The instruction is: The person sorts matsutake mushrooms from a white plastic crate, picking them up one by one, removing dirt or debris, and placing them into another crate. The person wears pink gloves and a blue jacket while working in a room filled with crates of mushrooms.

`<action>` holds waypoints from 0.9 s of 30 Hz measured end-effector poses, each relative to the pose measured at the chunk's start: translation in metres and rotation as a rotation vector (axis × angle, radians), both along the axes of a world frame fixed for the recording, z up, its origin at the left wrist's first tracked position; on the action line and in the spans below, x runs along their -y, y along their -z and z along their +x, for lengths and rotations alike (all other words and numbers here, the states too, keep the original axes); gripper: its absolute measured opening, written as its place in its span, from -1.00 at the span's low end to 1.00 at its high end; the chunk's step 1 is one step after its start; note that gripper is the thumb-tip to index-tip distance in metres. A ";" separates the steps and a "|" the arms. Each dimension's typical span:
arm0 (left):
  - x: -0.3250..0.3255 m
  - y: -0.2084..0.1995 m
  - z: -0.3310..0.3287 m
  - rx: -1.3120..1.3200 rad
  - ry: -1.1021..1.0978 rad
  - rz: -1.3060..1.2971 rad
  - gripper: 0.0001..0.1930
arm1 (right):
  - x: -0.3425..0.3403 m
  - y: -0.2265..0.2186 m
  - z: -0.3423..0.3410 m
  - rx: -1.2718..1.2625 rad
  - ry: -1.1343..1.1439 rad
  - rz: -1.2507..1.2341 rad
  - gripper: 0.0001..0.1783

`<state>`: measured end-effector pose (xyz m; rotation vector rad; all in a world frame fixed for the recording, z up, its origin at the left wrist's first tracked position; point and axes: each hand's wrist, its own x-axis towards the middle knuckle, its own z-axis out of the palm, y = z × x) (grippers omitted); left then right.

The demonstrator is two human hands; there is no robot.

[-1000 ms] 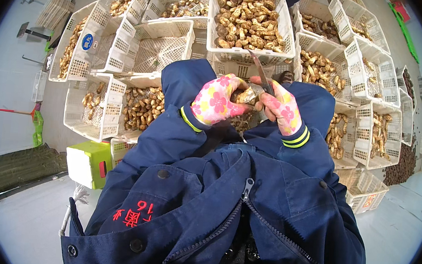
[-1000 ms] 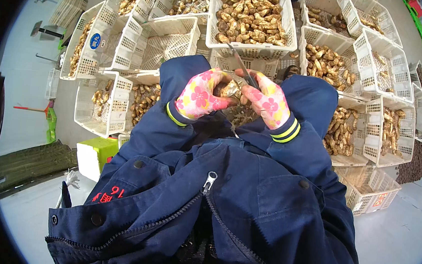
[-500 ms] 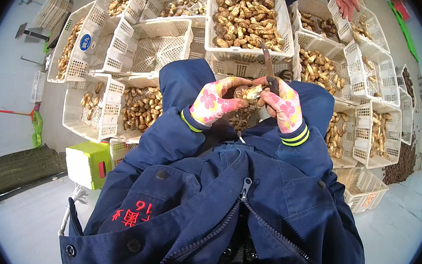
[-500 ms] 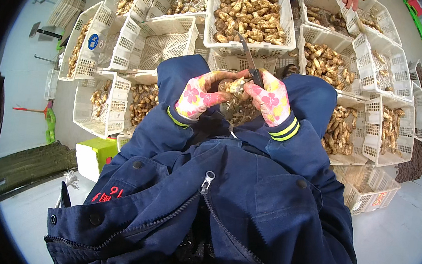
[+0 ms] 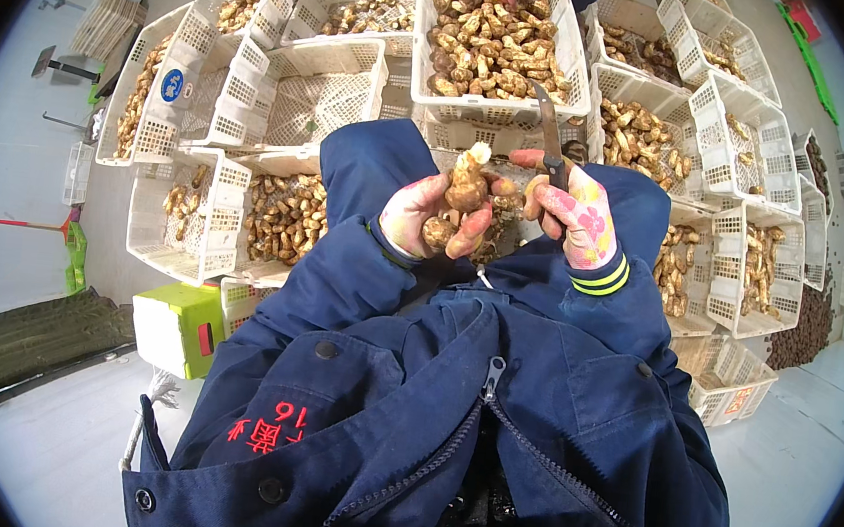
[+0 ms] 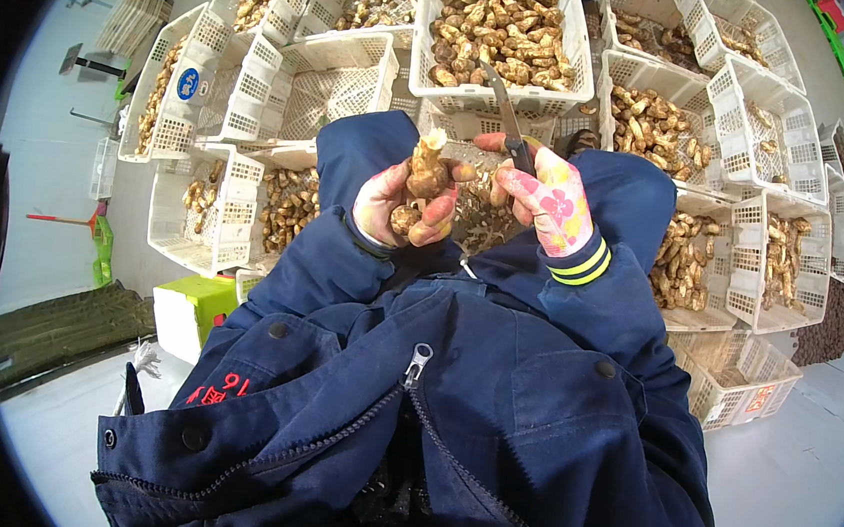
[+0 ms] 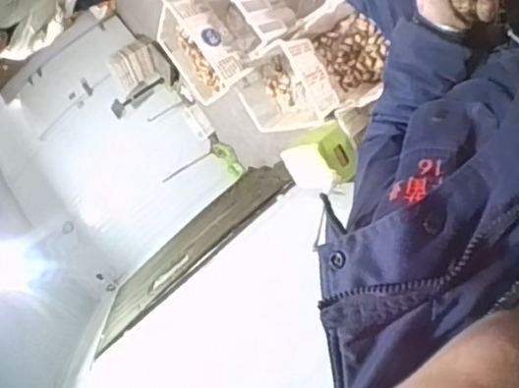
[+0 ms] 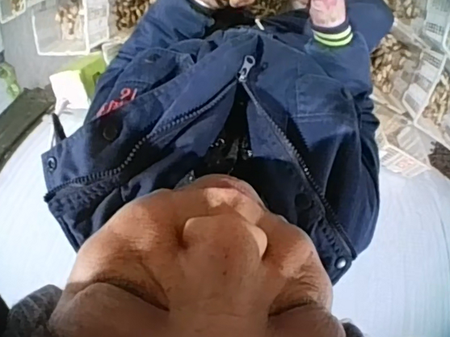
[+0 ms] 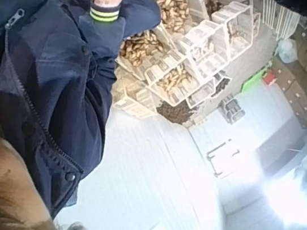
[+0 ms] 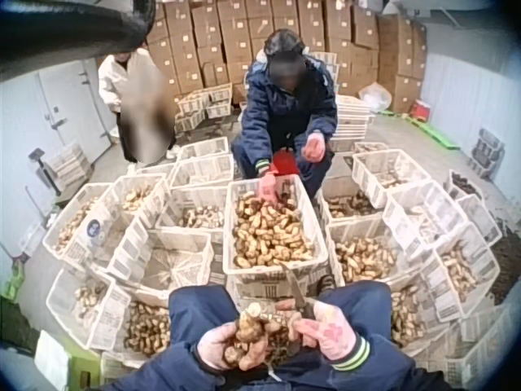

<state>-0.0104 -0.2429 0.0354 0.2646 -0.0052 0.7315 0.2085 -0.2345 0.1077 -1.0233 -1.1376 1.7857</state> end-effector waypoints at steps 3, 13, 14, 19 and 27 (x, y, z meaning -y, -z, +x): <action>0.002 0.001 0.001 -0.048 -0.073 -0.084 -0.38 | -0.001 0.005 0.001 -0.012 -0.006 0.000 -0.53; -0.013 0.005 0.001 -0.319 -0.201 -0.240 -0.43 | -0.012 0.030 0.005 0.032 0.064 0.016 -0.60; -0.017 0.010 0.000 -0.387 -0.216 -0.305 -0.46 | -0.015 0.038 0.007 0.065 0.090 0.021 -0.62; -0.028 0.032 -0.006 -0.626 -0.236 -0.393 -0.64 | -0.025 0.095 0.019 0.098 0.151 -0.065 -0.67; -0.191 0.009 -0.081 -0.702 -0.716 -0.281 -0.41 | -0.040 0.121 0.018 0.104 0.143 -0.147 -0.68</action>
